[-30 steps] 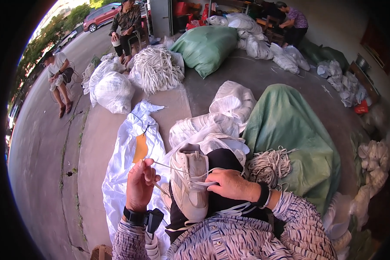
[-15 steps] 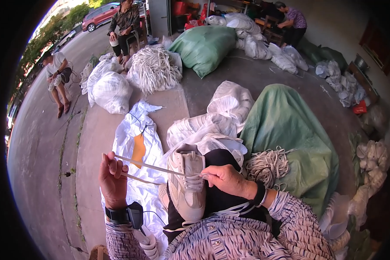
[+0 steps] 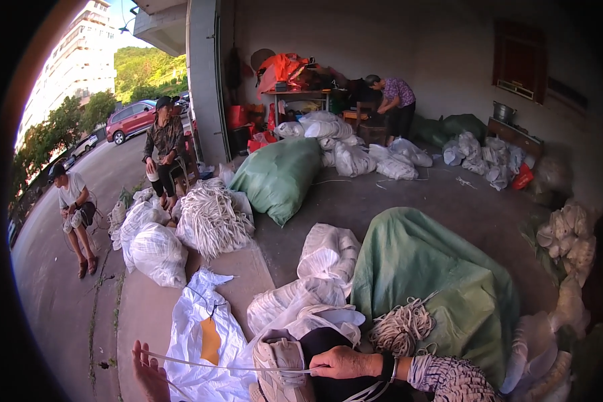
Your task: Lacing a white sneaker by hand in a workshop environment.
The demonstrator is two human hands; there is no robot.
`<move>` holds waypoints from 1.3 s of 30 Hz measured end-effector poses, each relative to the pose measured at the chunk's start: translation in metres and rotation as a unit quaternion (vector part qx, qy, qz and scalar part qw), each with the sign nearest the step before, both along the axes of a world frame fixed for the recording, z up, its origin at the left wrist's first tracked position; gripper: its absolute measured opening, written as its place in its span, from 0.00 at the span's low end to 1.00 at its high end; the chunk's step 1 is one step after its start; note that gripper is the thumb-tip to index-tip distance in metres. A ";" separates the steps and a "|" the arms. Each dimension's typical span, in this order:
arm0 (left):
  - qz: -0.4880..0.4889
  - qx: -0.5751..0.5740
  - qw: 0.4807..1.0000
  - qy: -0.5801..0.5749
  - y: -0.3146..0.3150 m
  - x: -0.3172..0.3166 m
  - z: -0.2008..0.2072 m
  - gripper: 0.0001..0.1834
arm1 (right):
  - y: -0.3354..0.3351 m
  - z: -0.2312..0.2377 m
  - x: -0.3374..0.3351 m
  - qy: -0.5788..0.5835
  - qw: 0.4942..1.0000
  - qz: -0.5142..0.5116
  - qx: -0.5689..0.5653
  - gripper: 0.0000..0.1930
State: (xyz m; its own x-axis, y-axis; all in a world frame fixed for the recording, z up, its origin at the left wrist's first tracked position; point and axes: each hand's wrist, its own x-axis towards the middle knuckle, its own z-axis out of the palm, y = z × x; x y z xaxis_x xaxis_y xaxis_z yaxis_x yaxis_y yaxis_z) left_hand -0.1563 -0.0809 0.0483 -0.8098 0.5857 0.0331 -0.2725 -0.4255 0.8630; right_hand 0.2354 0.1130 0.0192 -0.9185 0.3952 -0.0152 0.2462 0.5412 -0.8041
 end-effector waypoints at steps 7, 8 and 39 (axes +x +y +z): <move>0.110 0.023 0.984 -0.140 -0.025 -0.042 -0.030 0.24 | 0.016 -0.007 0.015 0.006 0.995 -0.028 -0.094 0.10; 0.178 0.017 0.973 -0.147 -0.028 -0.048 -0.037 0.21 | 0.017 -0.009 0.019 0.028 0.995 -0.034 -0.087 0.10; -0.337 -0.119 0.725 0.589 0.040 0.170 -0.083 0.04 | 0.020 -0.011 0.023 -0.020 0.903 -0.069 -0.424 0.10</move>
